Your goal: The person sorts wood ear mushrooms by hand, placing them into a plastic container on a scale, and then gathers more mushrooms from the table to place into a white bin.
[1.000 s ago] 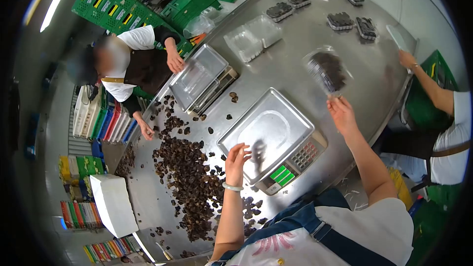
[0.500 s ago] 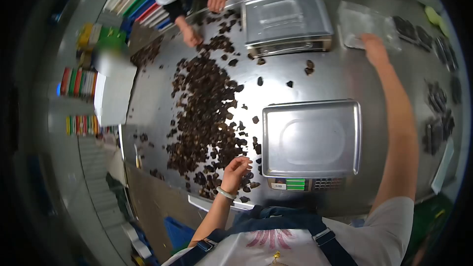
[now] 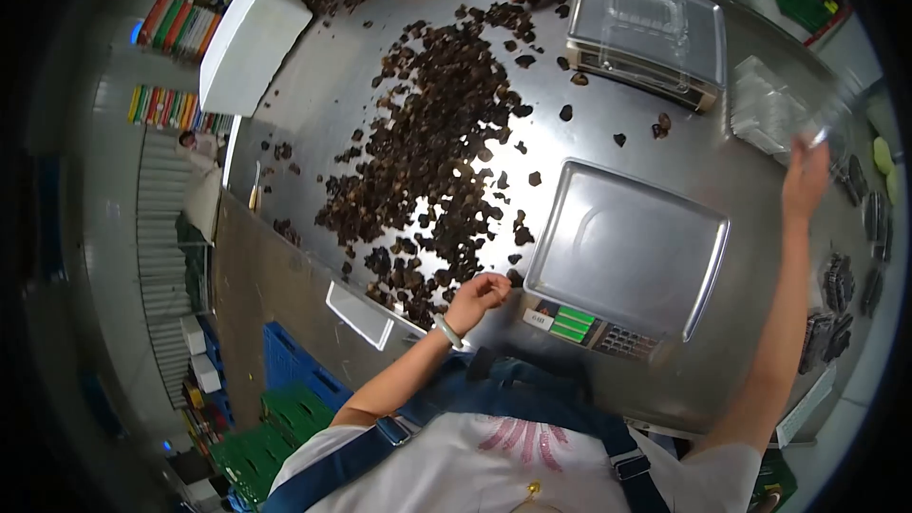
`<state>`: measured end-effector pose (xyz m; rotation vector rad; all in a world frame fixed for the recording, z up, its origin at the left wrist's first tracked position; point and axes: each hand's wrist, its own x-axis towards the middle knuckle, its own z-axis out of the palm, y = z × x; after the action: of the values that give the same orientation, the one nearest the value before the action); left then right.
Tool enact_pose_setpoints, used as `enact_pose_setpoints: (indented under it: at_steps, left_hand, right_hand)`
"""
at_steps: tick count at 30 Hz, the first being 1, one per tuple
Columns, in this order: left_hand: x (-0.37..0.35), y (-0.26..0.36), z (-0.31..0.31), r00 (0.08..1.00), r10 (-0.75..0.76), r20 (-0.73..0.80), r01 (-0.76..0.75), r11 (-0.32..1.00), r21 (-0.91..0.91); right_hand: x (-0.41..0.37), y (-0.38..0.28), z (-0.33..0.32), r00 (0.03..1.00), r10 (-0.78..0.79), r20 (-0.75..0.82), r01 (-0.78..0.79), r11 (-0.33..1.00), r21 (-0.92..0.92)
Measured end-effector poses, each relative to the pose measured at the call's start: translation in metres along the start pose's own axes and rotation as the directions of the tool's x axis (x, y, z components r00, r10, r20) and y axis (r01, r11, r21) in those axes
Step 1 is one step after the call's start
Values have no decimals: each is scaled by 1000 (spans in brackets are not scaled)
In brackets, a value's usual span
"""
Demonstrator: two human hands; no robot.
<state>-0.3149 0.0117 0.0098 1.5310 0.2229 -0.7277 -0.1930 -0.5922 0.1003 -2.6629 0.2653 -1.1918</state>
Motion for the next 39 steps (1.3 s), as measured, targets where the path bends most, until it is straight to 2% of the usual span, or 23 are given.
enact_pose_setpoints:
  at_steps: [1,2,3,4,5,6,7,8,10,12,13,16,18,20,22,24,26,28,30,32,34,36,39]
  left_hand:
    - [-4,0,-10,999,18,-34,-17,1000,13]
    - [-8,2,-25,997,38,-65,-36,999,30]
    - [-5,-10,-47,974,154,-164,-121,973,196]
    - [-2,-24,-74,928,281,-245,-181,914,363]
    - [-4,-23,-97,887,266,-377,-110,915,388]
    - [-9,-21,-125,829,247,-502,-30,915,402]
    - [-5,-34,-164,757,369,-540,-56,859,508]
    - [-2,-44,-204,674,488,-554,-69,789,611]
    - [-7,-30,-265,544,530,-651,91,734,673]
    - [-6,-23,-331,495,570,-655,189,666,722]
    - [-4,-14,-350,464,538,-704,252,682,687]
    - [19,5,-407,401,386,-831,403,740,539]
    - [43,8,-433,348,321,-881,479,747,461]
    - [64,-3,-447,429,329,-842,423,750,508]
    - [62,12,-418,553,412,-724,363,663,655]
    - [51,1,-390,634,599,-489,78,579,811]
    - [28,-14,-362,700,599,-388,-20,559,829]
    - [-2,-32,-352,795,535,-286,-78,558,826]
    - [-18,-34,-359,841,521,-145,-65,364,929]
    - [-13,-29,-378,844,528,-94,-68,280,958]
    - [11,-17,-402,821,568,-61,-73,210,975]
    - [46,0,-431,781,616,-103,-14,182,983]
    - [93,42,-472,731,641,-234,47,295,954]
  right_hand:
    - [-26,-14,-11,943,-321,86,320,947,32]
    - [-53,-45,-22,868,-442,227,410,895,178]
    - [-76,-82,-40,741,-488,462,422,873,245]
    - [-99,-119,-58,559,-497,663,397,863,312]
    - [-123,-147,-65,555,-641,530,432,766,476]
    - [-141,-165,-73,495,-643,585,419,766,487]
    - [-155,-178,-80,433,-638,637,405,769,495]
    - [-166,-187,-85,443,-607,660,410,792,453]
    - [-177,-204,-89,467,-545,696,427,829,362]
    - [-153,-254,-108,477,-452,754,387,878,281]
    - [-147,-280,-114,480,-399,781,362,901,237]
    - [-167,-336,-96,511,-375,773,149,925,350]
    - [-184,-389,-62,359,-419,834,95,905,414]
    - [-182,-460,-29,278,-566,776,160,824,544]
    - [-186,-517,17,262,-667,697,185,744,642]
    - [-188,-561,75,337,-714,613,218,693,687]
    - [-177,-598,125,415,-657,629,295,751,591]
    - [-172,-620,172,578,-533,618,146,813,564]
    - [-178,-643,200,646,-420,637,82,868,489]
    - [-197,-664,210,535,-582,612,164,782,601]
    - [-216,-679,231,263,-853,450,408,521,749]
    - [-216,-697,271,174,-914,367,563,399,724]
    - [-171,-728,324,386,-770,507,543,634,550]
